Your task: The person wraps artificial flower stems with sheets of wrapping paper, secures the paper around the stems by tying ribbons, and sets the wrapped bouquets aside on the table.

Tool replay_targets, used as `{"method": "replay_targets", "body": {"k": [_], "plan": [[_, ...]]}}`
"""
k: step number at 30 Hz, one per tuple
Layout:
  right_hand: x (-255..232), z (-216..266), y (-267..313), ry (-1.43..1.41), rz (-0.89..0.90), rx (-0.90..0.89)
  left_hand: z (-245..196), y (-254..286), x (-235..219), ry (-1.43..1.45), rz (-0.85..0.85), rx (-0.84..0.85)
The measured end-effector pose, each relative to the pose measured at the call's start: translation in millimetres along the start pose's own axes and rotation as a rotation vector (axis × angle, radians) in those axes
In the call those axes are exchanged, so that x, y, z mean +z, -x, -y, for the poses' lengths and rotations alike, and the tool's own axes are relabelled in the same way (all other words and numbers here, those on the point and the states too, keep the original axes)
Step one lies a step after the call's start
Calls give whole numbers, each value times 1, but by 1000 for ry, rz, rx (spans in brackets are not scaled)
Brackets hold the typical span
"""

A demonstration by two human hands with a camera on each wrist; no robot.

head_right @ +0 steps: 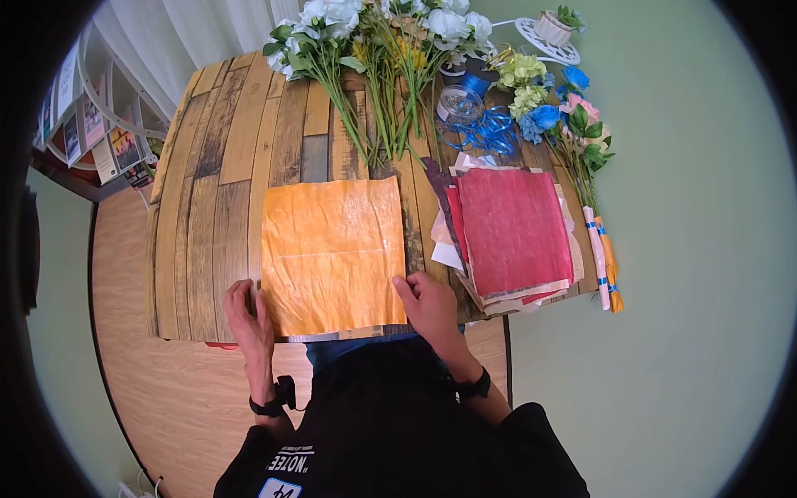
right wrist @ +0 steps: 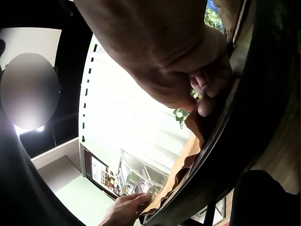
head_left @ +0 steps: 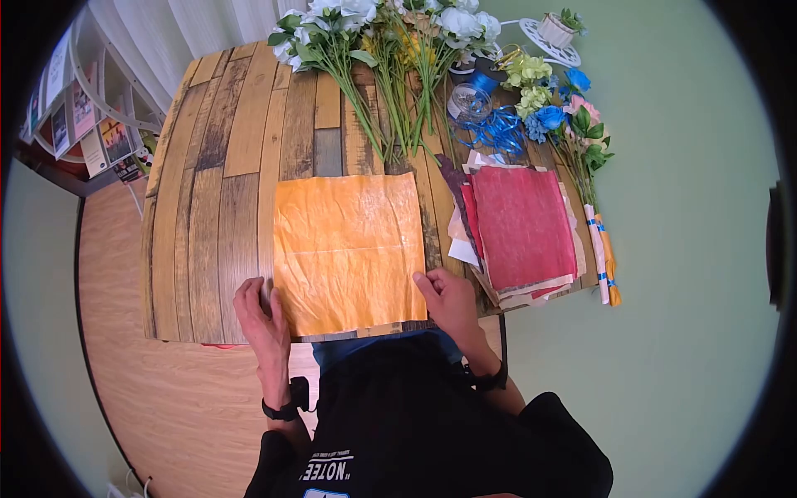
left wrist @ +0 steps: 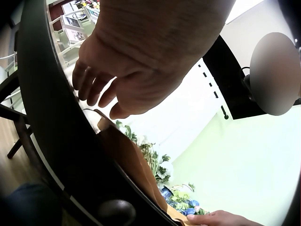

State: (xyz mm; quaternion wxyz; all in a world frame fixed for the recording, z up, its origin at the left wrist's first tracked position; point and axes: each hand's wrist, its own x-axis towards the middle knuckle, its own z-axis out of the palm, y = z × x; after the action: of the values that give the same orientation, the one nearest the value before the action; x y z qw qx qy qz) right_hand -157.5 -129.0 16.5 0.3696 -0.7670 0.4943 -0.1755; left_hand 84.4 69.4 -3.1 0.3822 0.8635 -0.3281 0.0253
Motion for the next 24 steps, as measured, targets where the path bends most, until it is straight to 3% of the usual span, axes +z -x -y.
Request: {"method": "replay_targets", "body": {"k": [6, 8, 14, 20, 24], "plan": [[-39, 22, 1, 230, 55, -22, 8, -8, 12, -49, -16, 121], [-57, 30, -4, 224, 74, -88, 6, -10, 10, -26, -8, 118], [-103, 72, -32, 231, 207, -55, 6, -13, 3, 50, 12, 90], [-116, 82, -98, 226, 282, -109, 9, -13, 1, 118, 15, 75], [-98, 102, -162, 158, 342, -170, 10, -14, 0, 123, 29, 84]]}}
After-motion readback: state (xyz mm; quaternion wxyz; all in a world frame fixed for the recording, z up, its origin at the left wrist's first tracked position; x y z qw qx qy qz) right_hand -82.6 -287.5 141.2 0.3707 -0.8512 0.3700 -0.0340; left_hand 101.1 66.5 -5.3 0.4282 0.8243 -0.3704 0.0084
